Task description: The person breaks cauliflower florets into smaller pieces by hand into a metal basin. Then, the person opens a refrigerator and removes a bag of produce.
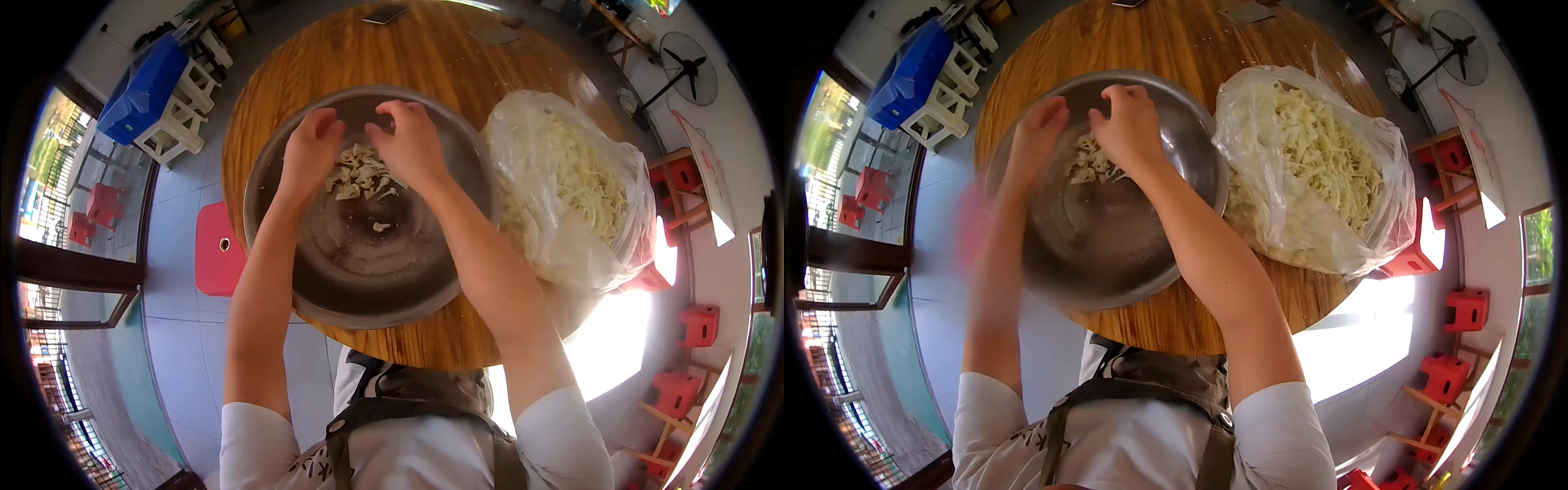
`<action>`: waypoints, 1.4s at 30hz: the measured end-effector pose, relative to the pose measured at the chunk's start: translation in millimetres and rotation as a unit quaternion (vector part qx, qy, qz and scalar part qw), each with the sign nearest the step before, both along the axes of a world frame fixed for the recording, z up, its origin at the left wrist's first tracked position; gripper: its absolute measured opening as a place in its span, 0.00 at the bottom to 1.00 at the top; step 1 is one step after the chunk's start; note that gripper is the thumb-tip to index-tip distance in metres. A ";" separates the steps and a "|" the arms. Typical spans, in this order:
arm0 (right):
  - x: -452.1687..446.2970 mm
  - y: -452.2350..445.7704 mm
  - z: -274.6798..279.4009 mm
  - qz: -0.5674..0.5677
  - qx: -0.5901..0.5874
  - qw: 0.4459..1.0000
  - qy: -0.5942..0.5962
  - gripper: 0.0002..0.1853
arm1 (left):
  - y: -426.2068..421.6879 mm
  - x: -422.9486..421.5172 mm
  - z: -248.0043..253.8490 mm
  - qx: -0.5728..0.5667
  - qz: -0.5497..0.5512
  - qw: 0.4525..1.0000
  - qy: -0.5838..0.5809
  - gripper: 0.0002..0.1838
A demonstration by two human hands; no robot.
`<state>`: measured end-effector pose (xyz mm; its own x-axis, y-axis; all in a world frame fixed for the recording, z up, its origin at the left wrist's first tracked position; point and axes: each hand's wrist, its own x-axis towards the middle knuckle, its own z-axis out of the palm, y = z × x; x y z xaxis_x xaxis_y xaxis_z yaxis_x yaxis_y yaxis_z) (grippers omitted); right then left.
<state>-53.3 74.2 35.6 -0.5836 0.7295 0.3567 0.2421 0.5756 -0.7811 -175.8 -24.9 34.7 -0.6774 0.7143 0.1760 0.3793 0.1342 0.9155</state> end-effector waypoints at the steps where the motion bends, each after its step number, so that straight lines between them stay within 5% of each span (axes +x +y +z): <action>1: -1.2 -0.4 -4.4 0.011 0.000 1.000 -0.008 0.16 | 1.2 -2.9 -0.8 0.037 0.011 0.999 -0.015 0.21; 7: -10.8 -6.9 -29.2 0.091 0.068 0.989 -0.090 0.14 | -6.4 74.4 60.2 -0.024 0.010 0.971 0.237 0.21; 9: -26.0 -4.7 -60.8 0.223 -0.080 0.956 0.173 0.14 | -2.8 101.9 82.9 0.031 -0.096 0.966 0.240 0.23; 11: -48.2 -2.5 -110.0 0.191 0.082 0.969 0.131 0.14 | 8.2 127.7 105.9 0.038 -0.215 0.946 0.240 0.23; 12: -62.2 2.8 -142.1 0.077 0.314 0.945 -0.046 0.14 | 20.6 139.7 109.9 0.052 -0.267 0.932 0.238 0.23; 14: -65.6 7.6 -138.6 -0.012 0.450 0.867 -0.215 0.14 | 52.5 162.2 118.9 0.042 -0.354 0.901 0.245 0.23; 19: -20.6 -25.5 -40.3 0.223 0.098 0.956 -0.165 0.14 | 155.3 209.0 114.0 -0.207 -0.447 0.842 0.222 0.36; 23: -9.8 -32.1 -21.2 0.206 0.116 0.962 -0.138 0.14 | 191.6 234.1 72.2 -0.330 -0.291 0.825 0.356 0.45; 32: 2.6 -33.6 -16.7 0.242 0.085 0.960 -0.116 0.13 | 216.5 207.8 36.6 -0.254 -0.354 0.850 0.297 0.38; 42: 12.0 -27.4 5.1 0.257 0.066 0.941 -0.210 0.15 | 202.4 217.5 30.5 -0.205 -0.326 0.831 0.402 0.22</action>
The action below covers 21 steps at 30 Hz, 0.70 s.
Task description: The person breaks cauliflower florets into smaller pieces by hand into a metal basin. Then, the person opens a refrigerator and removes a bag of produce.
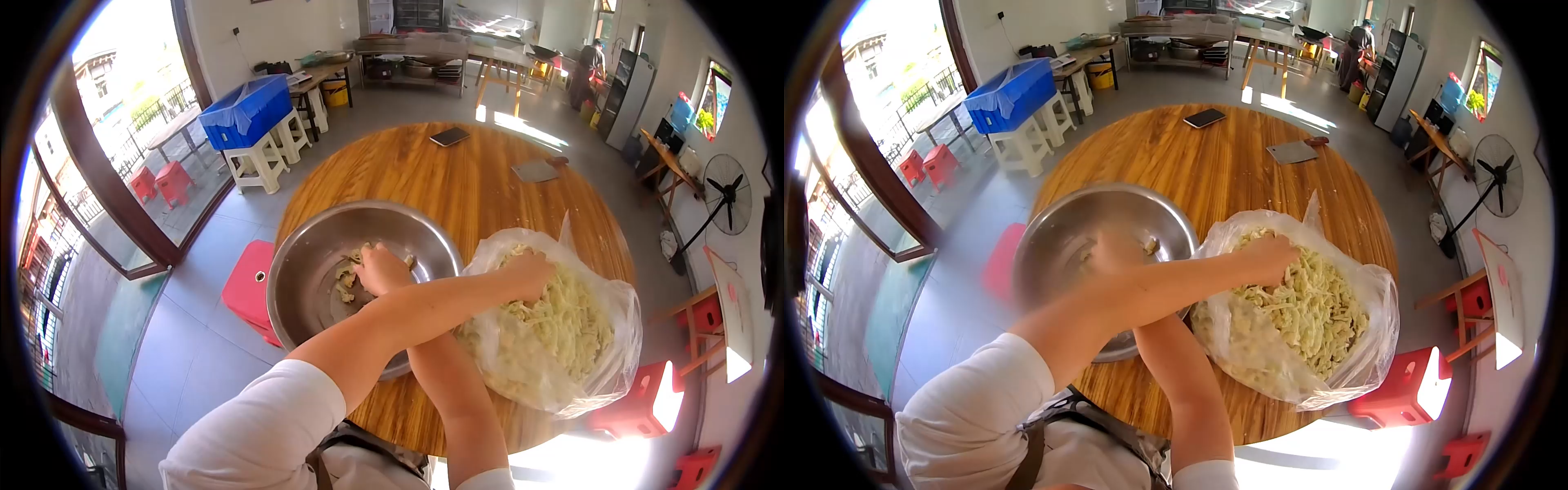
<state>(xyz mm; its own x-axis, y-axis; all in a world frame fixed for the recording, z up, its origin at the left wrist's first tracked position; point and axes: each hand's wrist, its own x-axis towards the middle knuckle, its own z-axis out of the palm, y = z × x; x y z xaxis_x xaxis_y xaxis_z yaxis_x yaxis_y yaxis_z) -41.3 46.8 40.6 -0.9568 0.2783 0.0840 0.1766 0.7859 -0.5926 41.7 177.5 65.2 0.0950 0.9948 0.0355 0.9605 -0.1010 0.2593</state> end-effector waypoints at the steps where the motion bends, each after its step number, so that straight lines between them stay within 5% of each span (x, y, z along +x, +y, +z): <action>1: -2.6 0.2 -7.5 -0.002 -0.007 0.999 0.040 0.15 | -0.4 0.9 -0.1 0.012 -0.015 1.000 0.019 0.22; 6: -13.6 -1.6 -17.9 -0.008 0.012 1.000 -0.022 0.14 | -13.9 0.0 -4.8 0.146 -0.105 0.981 0.077 0.15; 12: -10.6 -5.0 -2.9 -0.010 0.064 0.994 -0.089 0.15 | -25.0 7.0 -1.5 0.259 -0.138 0.956 -0.017 0.13; 18: -7.9 19.7 -16.1 -0.054 0.104 0.987 -0.108 0.15 | -28.6 17.3 2.1 0.271 -0.095 0.932 -0.221 0.16; 21: -5.6 23.7 -15.0 -0.065 0.086 0.984 -0.146 0.17 | -24.7 29.7 21.5 0.208 -0.002 0.872 -0.443 0.17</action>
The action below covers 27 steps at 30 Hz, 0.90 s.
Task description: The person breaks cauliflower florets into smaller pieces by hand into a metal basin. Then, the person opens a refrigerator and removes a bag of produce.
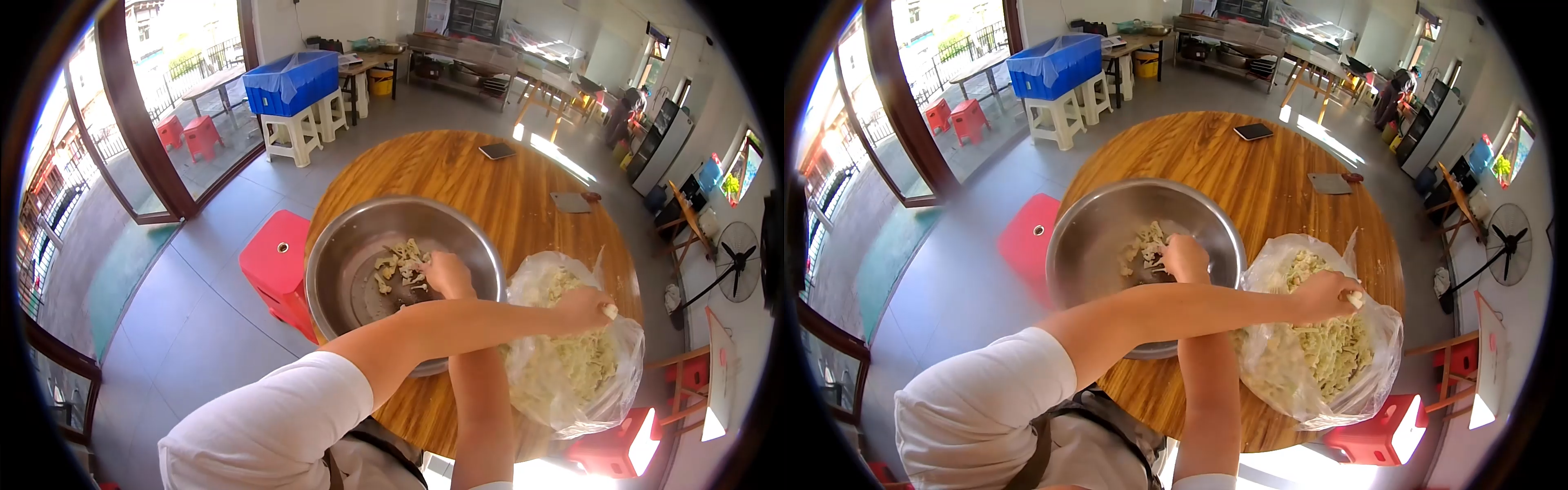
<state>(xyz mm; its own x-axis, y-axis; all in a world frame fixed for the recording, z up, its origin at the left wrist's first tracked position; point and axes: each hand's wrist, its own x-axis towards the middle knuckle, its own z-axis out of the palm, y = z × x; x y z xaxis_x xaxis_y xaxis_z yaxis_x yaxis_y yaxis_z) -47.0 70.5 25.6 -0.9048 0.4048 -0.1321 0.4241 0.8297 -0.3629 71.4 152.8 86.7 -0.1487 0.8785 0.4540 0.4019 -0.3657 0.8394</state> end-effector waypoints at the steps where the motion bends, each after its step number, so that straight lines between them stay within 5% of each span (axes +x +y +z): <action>1: 0.1 -0.2 1.3 -0.002 -0.007 1.000 -0.013 0.17 | 0.5 3.0 9.4 -0.040 -0.005 0.995 -0.089 0.16; 6: 2.6 -3.9 2.1 -0.043 0.006 0.999 -0.021 0.18 | 8.4 10.2 44.2 -0.122 -0.064 0.855 -0.501 0.14; 9: 1.9 -2.8 4.0 -0.075 0.025 0.997 -0.012 0.18 | -18.4 -6.9 80.1 -0.199 -0.084 0.738 -0.639 0.13; 16: 14.2 15.0 8.5 -0.116 0.019 0.993 0.033 0.16 | -82.6 -103.5 67.2 -0.120 -0.194 0.731 -0.643 0.14; 23: 18.2 42.1 -35.0 -0.116 0.026 0.969 0.217 0.17 | -165.8 -180.5 -5.8 -0.191 -0.070 0.722 -0.661 0.14; 24: 13.4 33.3 -9.3 -0.157 0.013 0.986 0.055 0.15 | -169.4 -188.4 -13.3 -0.197 -0.052 0.716 -0.667 0.14; 27: 11.6 24.5 -1.4 -0.191 0.054 0.979 0.044 0.12 | -170.4 -201.0 -19.9 -0.212 -0.040 0.729 -0.650 0.15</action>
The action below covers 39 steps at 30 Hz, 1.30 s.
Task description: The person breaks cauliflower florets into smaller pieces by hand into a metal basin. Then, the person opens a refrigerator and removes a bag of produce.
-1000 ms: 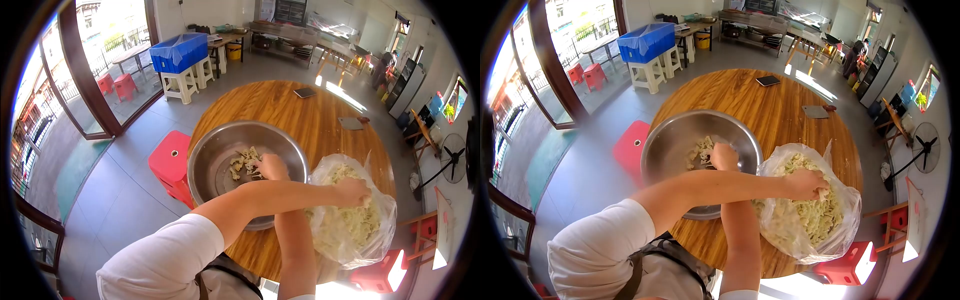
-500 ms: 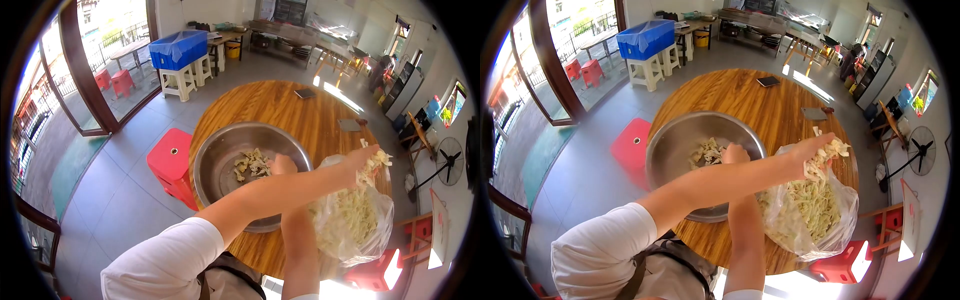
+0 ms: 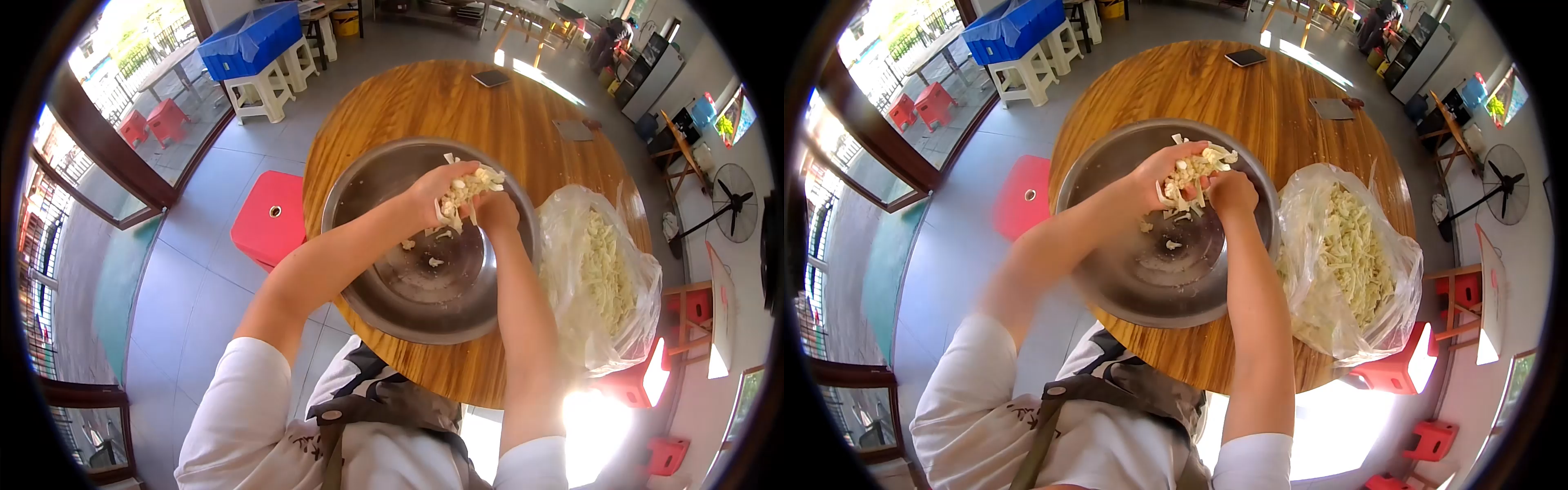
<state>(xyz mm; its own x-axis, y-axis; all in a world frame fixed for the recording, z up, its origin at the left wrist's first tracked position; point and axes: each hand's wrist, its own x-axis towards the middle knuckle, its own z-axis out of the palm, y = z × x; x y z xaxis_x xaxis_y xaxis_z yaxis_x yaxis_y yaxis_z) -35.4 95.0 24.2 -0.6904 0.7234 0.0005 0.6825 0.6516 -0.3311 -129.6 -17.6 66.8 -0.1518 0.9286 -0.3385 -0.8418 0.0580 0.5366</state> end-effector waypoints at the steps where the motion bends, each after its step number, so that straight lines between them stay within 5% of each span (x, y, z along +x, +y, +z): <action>1: 1.3 2.7 -6.0 -0.009 0.009 1.000 0.014 0.12 | -0.3 -1.9 -2.1 -0.003 -0.018 0.999 0.033 0.14; 5: 10.7 46.0 -11.8 0.032 -0.087 0.995 -0.039 0.13 | -12.9 -7.9 -3.9 -0.006 -0.067 0.991 0.111 0.12; 6: 11.7 54.9 -13.1 0.012 -0.246 0.969 -0.005 0.15 | -16.9 -12.4 -4.1 -0.001 -0.067 0.991 0.112 0.11; 9: 12.3 28.9 25.0 -0.103 -0.540 0.795 0.255 0.19 | -16.1 -22.7 -10.2 -0.014 -0.047 0.991 0.121 0.10; 12: 1.6 10.6 36.0 -0.068 -0.636 0.685 0.349 0.22 | -16.5 -25.6 -4.0 -0.007 -0.018 0.991 0.130 0.10; 20: -8.0 -21.0 17.1 -0.005 -0.404 0.834 0.377 0.11 | -11.4 -44.8 -11.9 -0.046 -0.004 0.991 0.125 0.11; 26: -9.1 -11.8 7.9 0.027 -0.289 0.879 0.377 0.11 | -5.8 -42.5 -20.8 -0.006 -0.028 0.989 0.142 0.09; 29: -7.5 -17.9 18.0 -0.002 -0.431 0.806 0.407 0.10 | -7.0 -43.0 -19.2 0.025 -0.023 0.993 0.110 0.09; 39: -2.2 -7.4 21.8 -0.048 -0.411 0.775 0.477 0.11 | -11.6 -43.0 -7.9 -0.026 0.069 0.994 0.084 0.09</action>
